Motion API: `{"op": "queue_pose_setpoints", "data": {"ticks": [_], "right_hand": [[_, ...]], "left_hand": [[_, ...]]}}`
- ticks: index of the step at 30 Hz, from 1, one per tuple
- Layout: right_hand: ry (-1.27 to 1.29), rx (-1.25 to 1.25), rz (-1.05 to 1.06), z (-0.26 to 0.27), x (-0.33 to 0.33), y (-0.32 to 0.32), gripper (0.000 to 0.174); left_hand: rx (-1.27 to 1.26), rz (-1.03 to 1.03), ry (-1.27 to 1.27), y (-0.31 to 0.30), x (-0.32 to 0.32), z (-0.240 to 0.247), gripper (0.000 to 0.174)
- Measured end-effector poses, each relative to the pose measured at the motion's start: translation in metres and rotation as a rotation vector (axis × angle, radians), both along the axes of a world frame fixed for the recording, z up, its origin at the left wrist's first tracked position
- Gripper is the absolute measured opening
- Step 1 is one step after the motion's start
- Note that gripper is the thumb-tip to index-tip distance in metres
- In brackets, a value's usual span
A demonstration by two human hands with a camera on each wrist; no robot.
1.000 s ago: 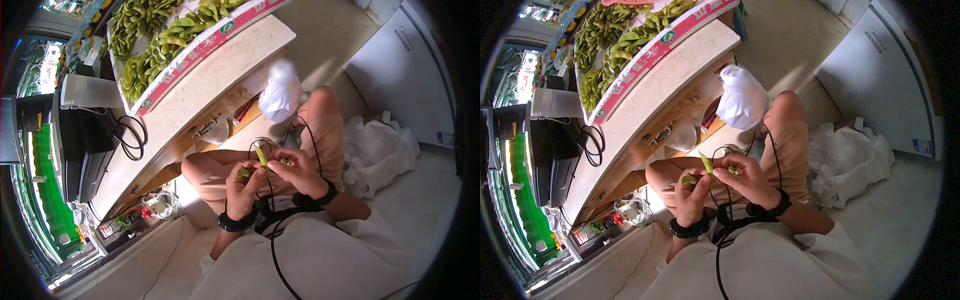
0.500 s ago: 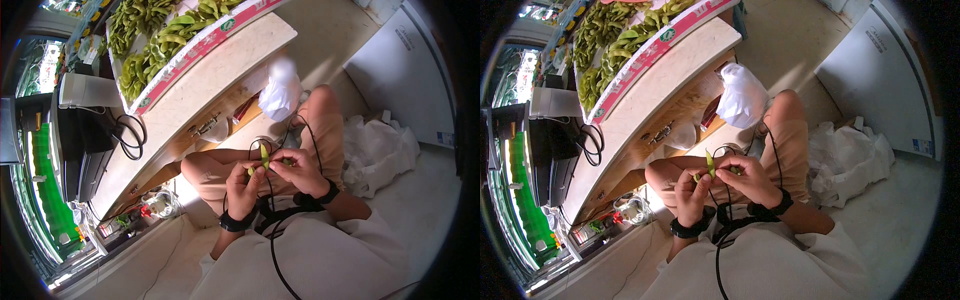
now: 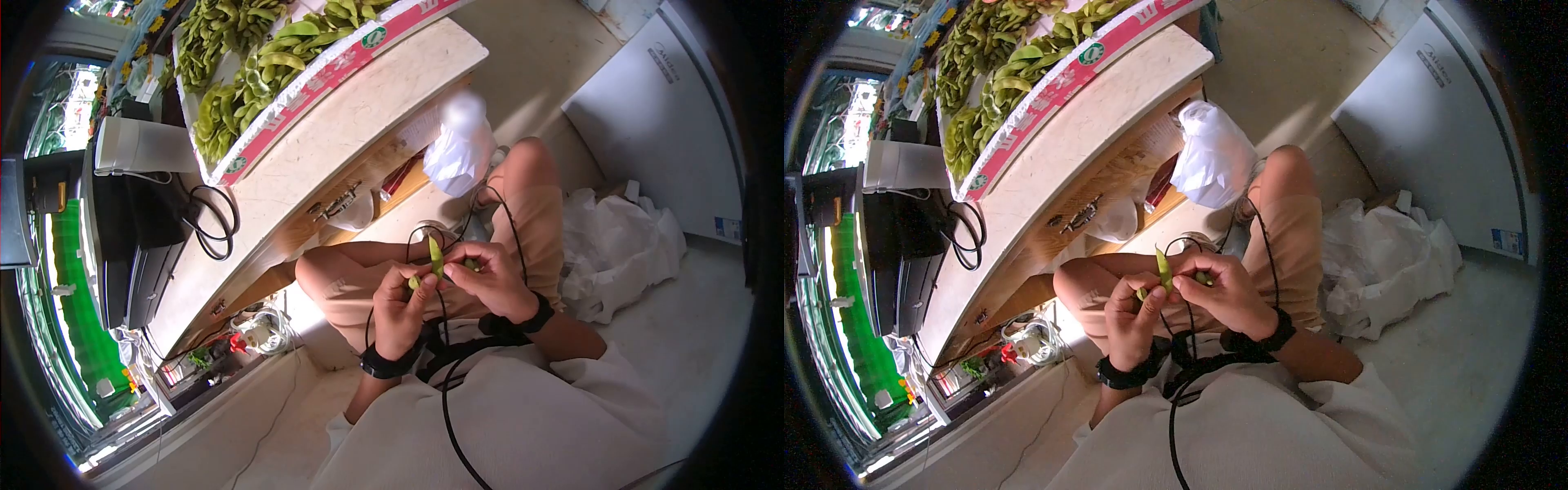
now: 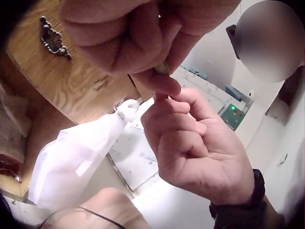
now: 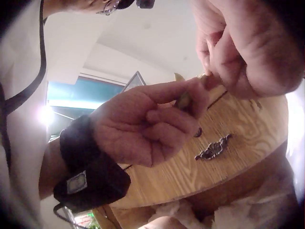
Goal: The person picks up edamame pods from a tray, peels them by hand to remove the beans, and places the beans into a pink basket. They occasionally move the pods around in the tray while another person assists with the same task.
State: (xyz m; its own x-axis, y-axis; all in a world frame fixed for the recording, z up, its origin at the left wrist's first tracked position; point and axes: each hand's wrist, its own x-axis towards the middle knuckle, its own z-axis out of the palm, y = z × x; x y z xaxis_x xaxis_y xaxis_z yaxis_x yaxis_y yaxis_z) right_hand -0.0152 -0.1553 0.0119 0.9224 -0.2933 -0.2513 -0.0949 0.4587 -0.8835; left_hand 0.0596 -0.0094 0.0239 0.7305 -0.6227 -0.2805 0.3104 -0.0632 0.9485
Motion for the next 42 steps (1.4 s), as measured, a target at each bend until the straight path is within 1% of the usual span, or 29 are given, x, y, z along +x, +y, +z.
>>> {"op": "queue_pose_setpoints", "data": {"ticks": [2,3,4,5,6,7,8,9,10,12,13,14,15,16,18,22,24,25,27,28,30,31,33,37,39,40,42], "right_hand": [[-0.01,0.027,0.012,0.0,-0.001,-0.001,0.007],[-0.021,0.054,0.025,0.0,-0.002,-0.001,0.005],[-0.021,0.054,0.024,-0.001,-0.002,0.0,0.005],[-0.036,0.124,0.015,-0.003,-0.002,0.002,0.004],[-0.053,0.194,0.006,-0.005,-0.002,0.003,0.004],[-0.053,0.194,0.005,-0.006,-0.002,0.004,0.004],[-0.042,0.367,0.013,-0.007,-0.002,0.004,0.004],[-0.032,0.539,0.021,-0.008,-0.003,0.004,0.005],[-0.033,0.538,0.019,-0.005,-0.001,0.004,0.005],[0.147,0.364,-0.05,0.004,0.003,0.003,0.005],[0.147,0.363,-0.051,-0.001,0.003,0.002,0.005],[0.082,0.081,-0.07,-0.01,0.002,0.002,0.006],[0.016,-0.201,-0.087,-0.014,0.002,0.001,0.007],[0.015,-0.201,-0.086,-0.012,0.002,0.0,0.007],[0.045,-0.317,0.021,-0.003,0.002,-0.003,0.004],[0.012,-0.319,0.014,-0.002,0.001,-0.002,0.009],[0.003,-0.311,0.01,-0.001,0.0,-0.003,0.01],[0.003,-0.311,0.01,-0.002,-0.001,-0.003,0.01],[-0.005,-0.352,0.045,-0.006,-0.002,-0.003,0.008],[-0.003,-0.349,0.045,-0.004,-0.003,-0.001,0.008],[0.039,0.025,0.041,0.004,-0.003,0.001,0.007],[0.039,0.025,0.043,0.002,-0.005,0.002,0.007],[0.115,0.264,0.082,-0.002,-0.008,0.004,0.009],[0.065,0.259,0.105,0.003,-0.006,0.001,0.012],[0.075,0.1,0.171,0.012,-0.003,-0.005,0.015],[0.076,0.102,0.17,0.008,-0.003,-0.003,0.015],[0.009,0.159,0.153,-0.002,-0.003,0.001,0.017]], "left_hand": [[-0.086,-0.012,0.034,-0.003,-0.001,0.002,0.012],[-0.086,-0.014,0.034,-0.003,-0.001,0.005,0.012],[-0.087,-0.03,0.087,-0.004,0.0,0.009,0.011],[-0.088,-0.047,0.14,-0.004,0.0,0.011,0.011],[-0.088,-0.047,0.14,-0.003,0.0,0.008,0.011],[-0.196,-0.024,0.307,-0.001,0.0,0.002,0.011],[-0.304,-0.002,0.474,-0.001,0.0,-0.001,0.01],[-0.305,-0.004,0.474,-0.001,0.0,0.0,0.01],[-0.284,0.013,0.455,-0.003,0.0,0.001,0.013],[-0.261,0.029,0.437,-0.005,0.001,0.005,0.015],[0.009,-0.024,-0.022,-0.006,0.001,0.006,0.018],[0.279,-0.075,-0.48,-0.006,0.0,0.009,0.021],[0.364,-0.076,-0.638,-0.007,0.0,0.011,0.022],[0.365,-0.076,-0.638,-0.006,-0.001,0.012,0.022],[0.456,-0.1,-0.748,-0.004,-0.004,0.012,0.018],[0.453,-0.124,-0.75,-0.003,-0.001,0.015,0.019],[0.486,-0.201,-0.521,-0.006,-0.001,0.026,0.017],[0.486,-0.201,-0.521,-0.005,-0.001,0.021,0.017],[0.254,-0.091,-0.272,-0.001,-0.002,0.008,0.017],[0.257,-0.092,-0.27,0.0,-0.003,0.007,0.017],[0.111,-0.052,-0.063,0.0,-0.004,0.008,0.023],[0.112,-0.05,-0.064,0.001,-0.004,0.008,0.023],[0.085,-0.033,0.048,0.003,-0.003,0.007,0.025],[0.132,-0.021,-0.039,0.003,-0.004,0.009,0.021],[0.25,-0.055,-0.336,0.0,-0.006,0.013,0.018],[0.252,-0.056,-0.334,0.002,-0.006,0.012,0.018],[0.39,-0.193,-0.591,0.007,-0.007,0.009,0.014]]}}
